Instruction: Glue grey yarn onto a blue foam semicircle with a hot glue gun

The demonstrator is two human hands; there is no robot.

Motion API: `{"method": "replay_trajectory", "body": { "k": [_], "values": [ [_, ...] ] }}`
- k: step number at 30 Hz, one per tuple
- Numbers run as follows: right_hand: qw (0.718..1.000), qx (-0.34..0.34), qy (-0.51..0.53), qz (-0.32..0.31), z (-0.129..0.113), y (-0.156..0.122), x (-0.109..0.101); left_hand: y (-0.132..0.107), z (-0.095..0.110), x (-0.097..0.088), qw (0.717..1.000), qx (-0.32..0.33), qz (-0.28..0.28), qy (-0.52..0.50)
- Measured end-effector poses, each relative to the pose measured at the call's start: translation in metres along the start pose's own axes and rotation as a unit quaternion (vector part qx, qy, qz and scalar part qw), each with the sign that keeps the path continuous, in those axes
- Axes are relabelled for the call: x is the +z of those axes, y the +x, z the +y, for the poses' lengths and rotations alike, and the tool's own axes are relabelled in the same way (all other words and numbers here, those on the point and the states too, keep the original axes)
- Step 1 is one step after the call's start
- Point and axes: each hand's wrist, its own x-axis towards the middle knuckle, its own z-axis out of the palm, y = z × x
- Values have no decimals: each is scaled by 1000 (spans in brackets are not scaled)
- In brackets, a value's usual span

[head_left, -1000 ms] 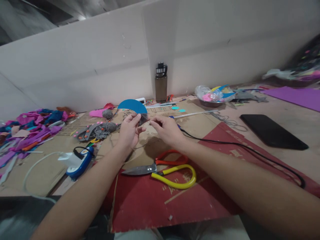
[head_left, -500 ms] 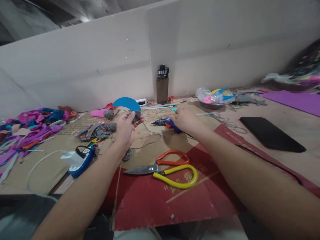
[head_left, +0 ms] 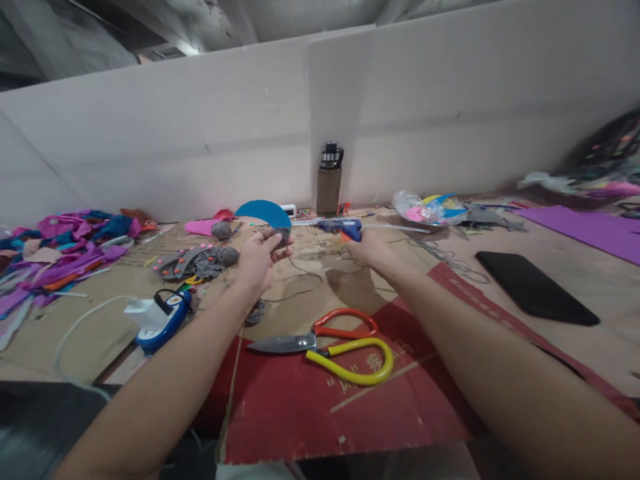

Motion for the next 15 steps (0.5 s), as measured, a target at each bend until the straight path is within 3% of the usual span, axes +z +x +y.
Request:
{"method": "replay_trajectory", "body": {
  "k": [2, 5, 11, 15],
  "values": [
    [993, -18, 114, 27, -9, -3, -6, 2, -2, -3, 1000, -6, 9, 13],
    [966, -39, 255, 10, -26, -15, -12, 5, -4, -5, 999, -10, 29, 26],
    [955, -101, 273, -50, -58, -46, -25, 9, -7, -9, 997, -17, 40, 68],
    [958, -148, 238, -66, -56, -48, -19, 8, -8, -10, 995, -16, 37, 89]
  ]
}}
